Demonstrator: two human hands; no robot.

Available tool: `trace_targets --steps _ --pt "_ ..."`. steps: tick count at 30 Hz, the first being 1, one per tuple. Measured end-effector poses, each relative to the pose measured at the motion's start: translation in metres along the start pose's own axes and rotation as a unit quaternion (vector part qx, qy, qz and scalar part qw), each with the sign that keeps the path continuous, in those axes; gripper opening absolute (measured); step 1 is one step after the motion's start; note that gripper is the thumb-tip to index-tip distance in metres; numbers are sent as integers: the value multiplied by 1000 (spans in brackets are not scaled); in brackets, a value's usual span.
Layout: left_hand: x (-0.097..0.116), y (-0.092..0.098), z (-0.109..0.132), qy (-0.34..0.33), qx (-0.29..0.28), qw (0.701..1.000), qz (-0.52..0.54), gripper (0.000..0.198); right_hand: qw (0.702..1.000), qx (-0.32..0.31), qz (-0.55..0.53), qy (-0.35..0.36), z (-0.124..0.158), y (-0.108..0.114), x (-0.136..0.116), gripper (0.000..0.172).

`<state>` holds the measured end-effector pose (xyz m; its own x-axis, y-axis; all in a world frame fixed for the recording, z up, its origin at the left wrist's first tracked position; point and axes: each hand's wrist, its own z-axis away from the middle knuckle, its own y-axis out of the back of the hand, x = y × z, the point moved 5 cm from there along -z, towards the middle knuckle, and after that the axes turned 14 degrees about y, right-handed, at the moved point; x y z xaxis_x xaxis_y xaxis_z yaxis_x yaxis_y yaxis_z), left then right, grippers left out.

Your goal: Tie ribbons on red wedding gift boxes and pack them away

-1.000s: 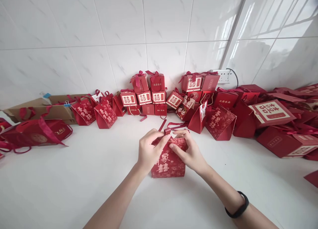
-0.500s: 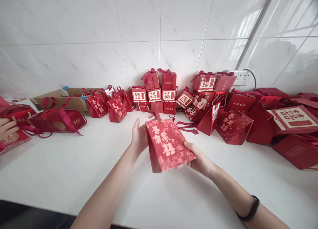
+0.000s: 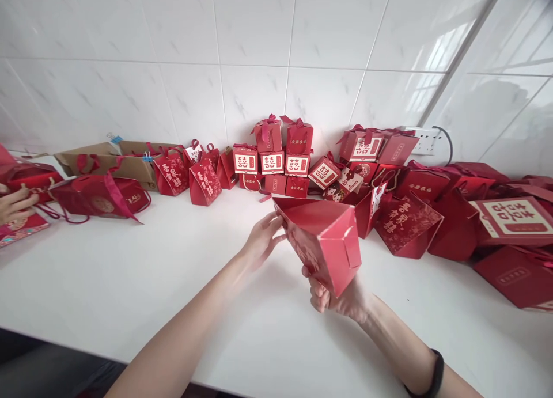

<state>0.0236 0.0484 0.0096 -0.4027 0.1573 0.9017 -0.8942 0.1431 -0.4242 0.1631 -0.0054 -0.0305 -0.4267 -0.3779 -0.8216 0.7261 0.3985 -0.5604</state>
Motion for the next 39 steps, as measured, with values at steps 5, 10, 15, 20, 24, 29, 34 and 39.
trace_targets --steps 5,10,15,20,24,29,34,39 --pt "7 9 1 10 -10 997 74 39 999 12 41 33 -2 4 -3 46" --pt "19 20 7 -37 86 994 52 39 972 44 83 215 -7 10 -22 47" --pt "24 24 10 -96 157 983 -7 33 934 31 173 312 -1 9 -31 67" --pt "25 26 10 -116 166 978 -55 32 932 89 227 269 -1 15 -22 56" --pt "28 27 8 -87 128 988 -7 38 941 84 203 257 -3 18 -22 40" --pt "36 30 8 -89 121 989 -6 28 937 117 215 250 -4 28 -28 40" --pt "38 31 12 -111 143 983 11 28 939 124 207 246 -5 29 -30 45" --pt "32 36 7 -98 144 984 39 31 920 137 250 269 -2 26 -33 44"
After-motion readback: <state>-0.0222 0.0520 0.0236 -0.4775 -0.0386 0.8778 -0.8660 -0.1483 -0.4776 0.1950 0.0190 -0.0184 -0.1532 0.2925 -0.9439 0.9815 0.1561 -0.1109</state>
